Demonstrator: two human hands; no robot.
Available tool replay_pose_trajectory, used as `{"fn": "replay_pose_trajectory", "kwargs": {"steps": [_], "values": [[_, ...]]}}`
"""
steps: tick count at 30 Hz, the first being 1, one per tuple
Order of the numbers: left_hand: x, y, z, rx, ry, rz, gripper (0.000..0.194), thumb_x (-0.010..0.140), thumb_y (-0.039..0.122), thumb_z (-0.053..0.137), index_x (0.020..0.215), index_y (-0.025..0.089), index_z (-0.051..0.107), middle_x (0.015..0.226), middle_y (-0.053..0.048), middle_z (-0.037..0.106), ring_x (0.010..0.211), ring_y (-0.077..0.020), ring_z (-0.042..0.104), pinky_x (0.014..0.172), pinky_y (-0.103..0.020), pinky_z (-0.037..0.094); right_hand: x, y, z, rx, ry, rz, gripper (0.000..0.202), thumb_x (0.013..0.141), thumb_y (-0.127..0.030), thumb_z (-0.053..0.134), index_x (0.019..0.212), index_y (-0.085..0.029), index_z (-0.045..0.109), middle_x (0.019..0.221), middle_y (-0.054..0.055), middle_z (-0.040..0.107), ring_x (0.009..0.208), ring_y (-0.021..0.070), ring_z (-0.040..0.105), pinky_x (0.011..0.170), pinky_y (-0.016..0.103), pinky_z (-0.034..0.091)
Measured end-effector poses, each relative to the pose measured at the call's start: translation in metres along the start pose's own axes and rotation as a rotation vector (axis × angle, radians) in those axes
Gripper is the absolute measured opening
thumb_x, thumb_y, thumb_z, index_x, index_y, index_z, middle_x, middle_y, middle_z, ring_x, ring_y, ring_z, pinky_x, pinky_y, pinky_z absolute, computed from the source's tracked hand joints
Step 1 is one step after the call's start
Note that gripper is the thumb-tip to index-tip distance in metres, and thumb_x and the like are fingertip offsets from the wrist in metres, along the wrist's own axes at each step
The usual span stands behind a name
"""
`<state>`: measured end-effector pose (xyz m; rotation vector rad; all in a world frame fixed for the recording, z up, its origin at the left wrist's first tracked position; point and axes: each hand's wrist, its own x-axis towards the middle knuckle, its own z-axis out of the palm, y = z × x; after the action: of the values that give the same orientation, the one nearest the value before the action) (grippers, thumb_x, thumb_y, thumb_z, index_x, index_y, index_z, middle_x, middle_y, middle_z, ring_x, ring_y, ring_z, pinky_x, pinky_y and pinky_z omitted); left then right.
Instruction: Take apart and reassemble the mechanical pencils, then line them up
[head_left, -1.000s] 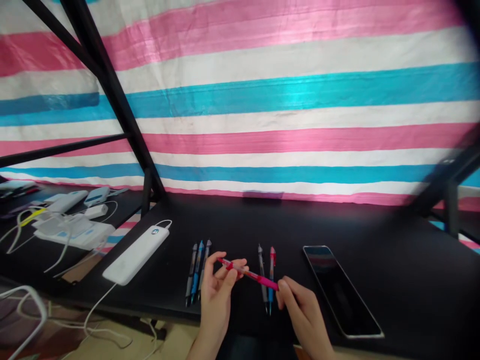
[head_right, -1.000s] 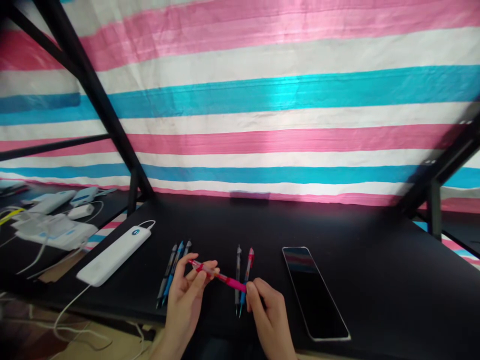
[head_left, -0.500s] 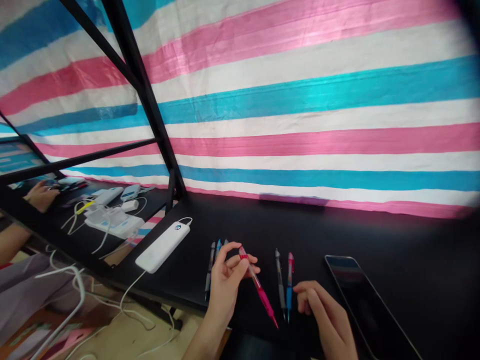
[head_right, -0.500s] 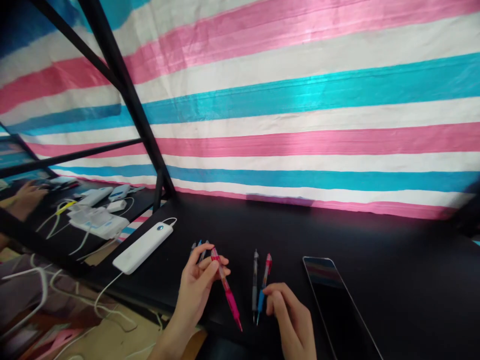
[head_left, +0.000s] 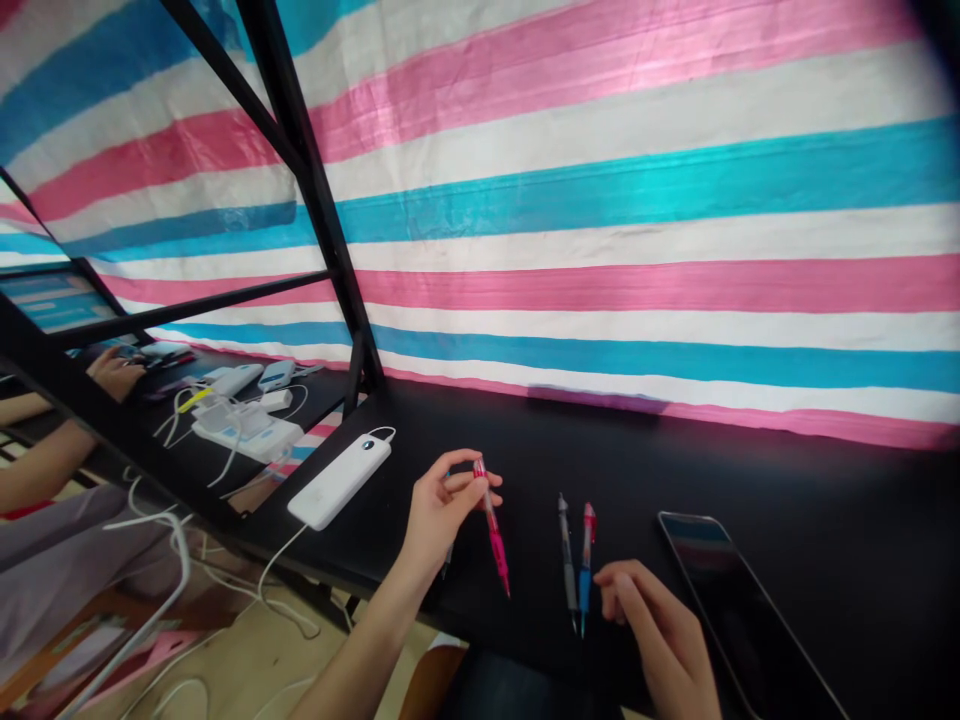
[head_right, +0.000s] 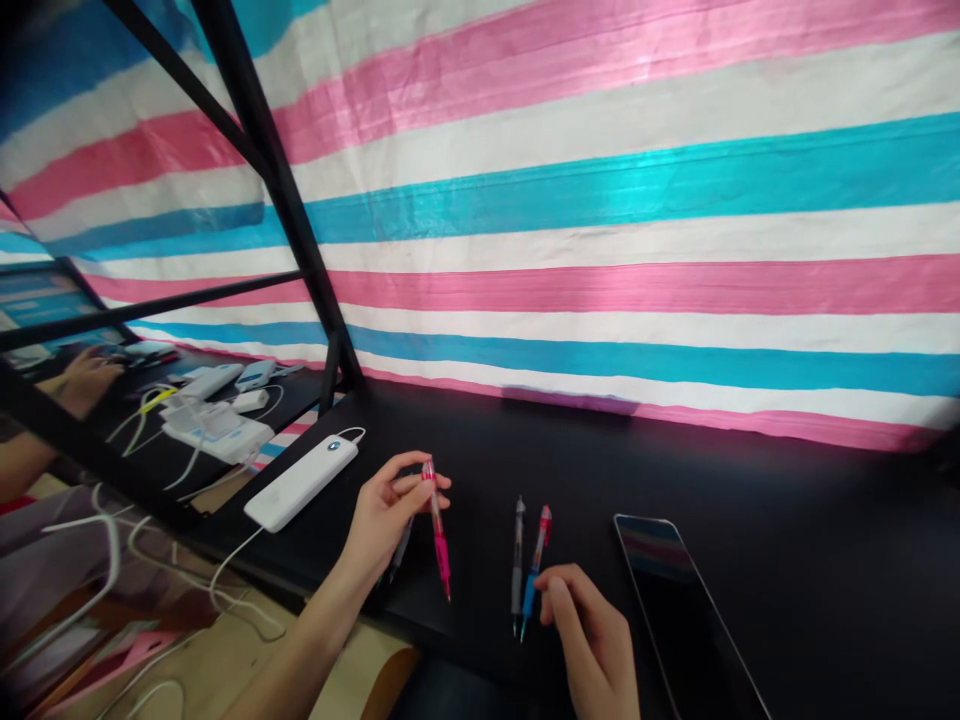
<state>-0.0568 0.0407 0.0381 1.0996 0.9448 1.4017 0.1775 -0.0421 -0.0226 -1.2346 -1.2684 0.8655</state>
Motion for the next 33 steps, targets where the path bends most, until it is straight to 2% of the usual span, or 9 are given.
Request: {"fn": "replay_pose_trajectory", "kwargs": {"steps": [5,7,10,15,19,24,30,33], "values": [[0.016,0.013,-0.011,0.081,-0.017,-0.021,0.048,0.078,0.033,0.081,0.116,0.017,0.057,0.088,-0.01,0.08,0.07,-0.0223,0.076,0.066,-0.031,0.059,0.0,-0.005,0.001,-0.011,0.004,-0.007,0.038,0.099,-0.049,0.053,0.08,-0.021,0.07,0.066,0.001,0.057,0.063,0.0171,0.054,0.059,0.025,0.042],[0.02,0.016,-0.014,0.108,-0.023,-0.019,0.047,0.075,0.033,0.083,0.112,0.017,0.058,0.086,-0.01,0.08,0.07,-0.0231,0.076,0.066,-0.032,0.059,0.001,-0.007,0.001,-0.015,0.012,-0.014,0.039,0.098,-0.05,0.054,0.079,-0.021,0.071,0.065,0.001,0.057,0.062,0.0172,0.054,0.058,0.025,0.042],[0.025,0.018,-0.016,0.138,-0.023,-0.029,0.044,0.072,0.034,0.085,0.104,0.016,0.061,0.082,-0.01,0.079,0.068,-0.0243,0.076,0.064,-0.033,0.059,0.001,-0.006,0.001,-0.018,0.027,-0.022,0.039,0.097,-0.051,0.055,0.078,-0.021,0.071,0.064,0.001,0.057,0.061,0.0171,0.054,0.057,0.025,0.042],[0.029,0.015,-0.018,0.205,-0.047,-0.045,0.046,0.075,0.035,0.082,0.111,0.015,0.06,0.083,-0.011,0.079,0.069,-0.0233,0.076,0.066,-0.033,0.06,0.001,-0.004,0.001,-0.009,0.014,-0.003,0.038,0.097,-0.05,0.055,0.077,-0.021,0.07,0.065,0.0,0.056,0.061,0.0164,0.053,0.058,0.025,0.041],[0.033,0.009,-0.019,0.453,-0.102,-0.028,0.037,0.08,0.037,0.072,0.108,0.015,0.061,0.079,-0.01,0.078,0.067,-0.0253,0.077,0.066,-0.036,0.06,0.001,-0.003,0.0,-0.007,0.016,0.008,0.037,0.097,-0.049,0.056,0.077,-0.021,0.07,0.065,0.0,0.056,0.062,0.0169,0.053,0.059,0.025,0.042],[0.035,0.002,-0.02,0.666,-0.101,0.023,0.025,0.081,0.032,0.068,0.102,0.018,0.062,0.073,-0.005,0.076,0.067,-0.0259,0.076,0.064,-0.034,0.058,0.001,-0.007,0.001,-0.01,0.005,0.005,0.039,0.097,-0.049,0.054,0.076,-0.02,0.068,0.066,0.001,0.056,0.063,0.0176,0.053,0.06,0.027,0.041],[0.039,-0.001,-0.021,0.988,-0.145,0.133,0.027,0.079,0.026,0.068,0.106,0.022,0.067,0.07,0.001,0.07,0.064,-0.0213,0.07,0.068,-0.032,0.052,0.0,-0.012,0.001,0.0,0.001,0.0,0.036,0.098,-0.047,0.055,0.078,-0.021,0.069,0.066,0.0,0.055,0.063,0.0178,0.052,0.06,0.027,0.041],[0.04,-0.003,-0.021,1.145,-0.16,0.187,0.025,0.078,0.021,0.068,0.103,0.023,0.068,0.072,0.001,0.066,0.071,-0.0219,0.068,0.075,-0.033,0.05,-0.001,-0.012,0.001,-0.005,0.005,0.008,0.036,0.098,-0.047,0.055,0.078,-0.021,0.068,0.066,0.0,0.054,0.064,0.018,0.051,0.059,0.027,0.04]]}}
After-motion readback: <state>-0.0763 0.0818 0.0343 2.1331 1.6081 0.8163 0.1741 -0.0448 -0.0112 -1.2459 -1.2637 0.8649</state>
